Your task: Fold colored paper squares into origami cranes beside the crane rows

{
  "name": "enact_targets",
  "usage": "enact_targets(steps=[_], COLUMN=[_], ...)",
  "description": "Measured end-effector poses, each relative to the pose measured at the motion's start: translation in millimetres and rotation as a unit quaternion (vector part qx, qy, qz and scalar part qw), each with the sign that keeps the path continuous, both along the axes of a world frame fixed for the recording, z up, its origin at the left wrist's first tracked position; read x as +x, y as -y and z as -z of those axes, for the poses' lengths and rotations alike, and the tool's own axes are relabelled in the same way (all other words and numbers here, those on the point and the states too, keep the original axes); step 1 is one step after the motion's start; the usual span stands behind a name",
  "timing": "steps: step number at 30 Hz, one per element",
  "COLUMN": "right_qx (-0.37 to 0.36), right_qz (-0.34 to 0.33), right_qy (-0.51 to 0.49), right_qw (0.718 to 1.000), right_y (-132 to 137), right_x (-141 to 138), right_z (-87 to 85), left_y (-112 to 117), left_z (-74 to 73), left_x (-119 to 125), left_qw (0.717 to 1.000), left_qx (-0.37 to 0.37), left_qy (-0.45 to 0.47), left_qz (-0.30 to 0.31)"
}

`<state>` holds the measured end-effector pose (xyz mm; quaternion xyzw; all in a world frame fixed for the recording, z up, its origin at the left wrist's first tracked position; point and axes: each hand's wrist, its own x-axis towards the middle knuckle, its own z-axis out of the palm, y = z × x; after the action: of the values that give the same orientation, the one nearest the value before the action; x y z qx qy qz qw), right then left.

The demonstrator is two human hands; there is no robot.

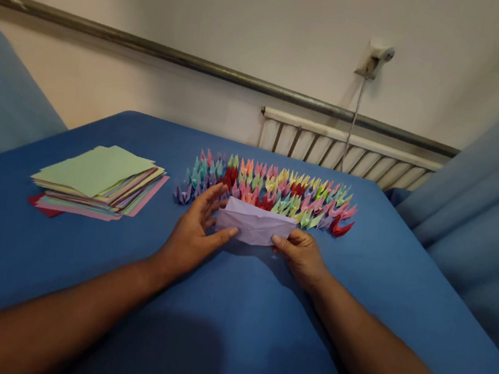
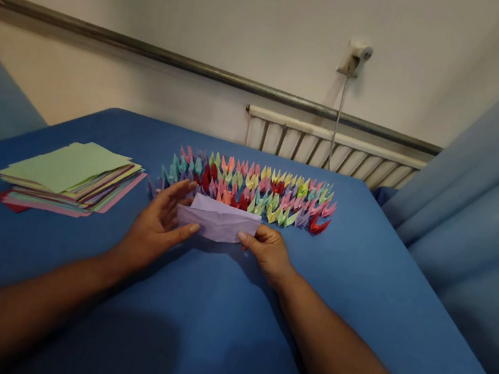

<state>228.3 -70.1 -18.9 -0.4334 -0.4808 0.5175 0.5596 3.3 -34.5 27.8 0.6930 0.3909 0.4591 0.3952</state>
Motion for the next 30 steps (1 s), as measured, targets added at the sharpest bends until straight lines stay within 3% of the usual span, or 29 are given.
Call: enact_targets(steps=[3,5,9,13,20,30], right_qx=[0.01,0.016,0.034,0.058,0.044,0.048], right_qz=[0.014,0.021,0.019,0.019,0.03,-0.016], right_qy=[0.012,0.017,0.054,0.102,0.07,0.106], right_qw=[1.0,1.0,0.998,0.993,0.996,0.993], right_y=[0.8,1.0,0.5,0.1,-5.0,-8.1], right_x=[-0.4,-1.4,-2.1,-3.6,-15.4,-25.4], right_z=[-2.9,-5.4,-7.8,-6.2,-0.3,10.4], left_y=[-4.7,-5.0,-3.0,-1.6,-0.9,0.9], left_z=[2.1,2.0,0.4,0.6,8.9,18.2], left_x=[2.2,2.4,2.2,3.8,11.8,21.4], left_qw=[0.992,0.988,0.992,0.99,0.991,0.987], left_qx=[-0.112,-0.137,-0.117,-0.135,-0.126,-0.123], left_qy=[0.029,0.036,0.031,0.019,0.003,0.02], left_qz=[0.047,0.055,0.026,0.039,0.037,0.102])
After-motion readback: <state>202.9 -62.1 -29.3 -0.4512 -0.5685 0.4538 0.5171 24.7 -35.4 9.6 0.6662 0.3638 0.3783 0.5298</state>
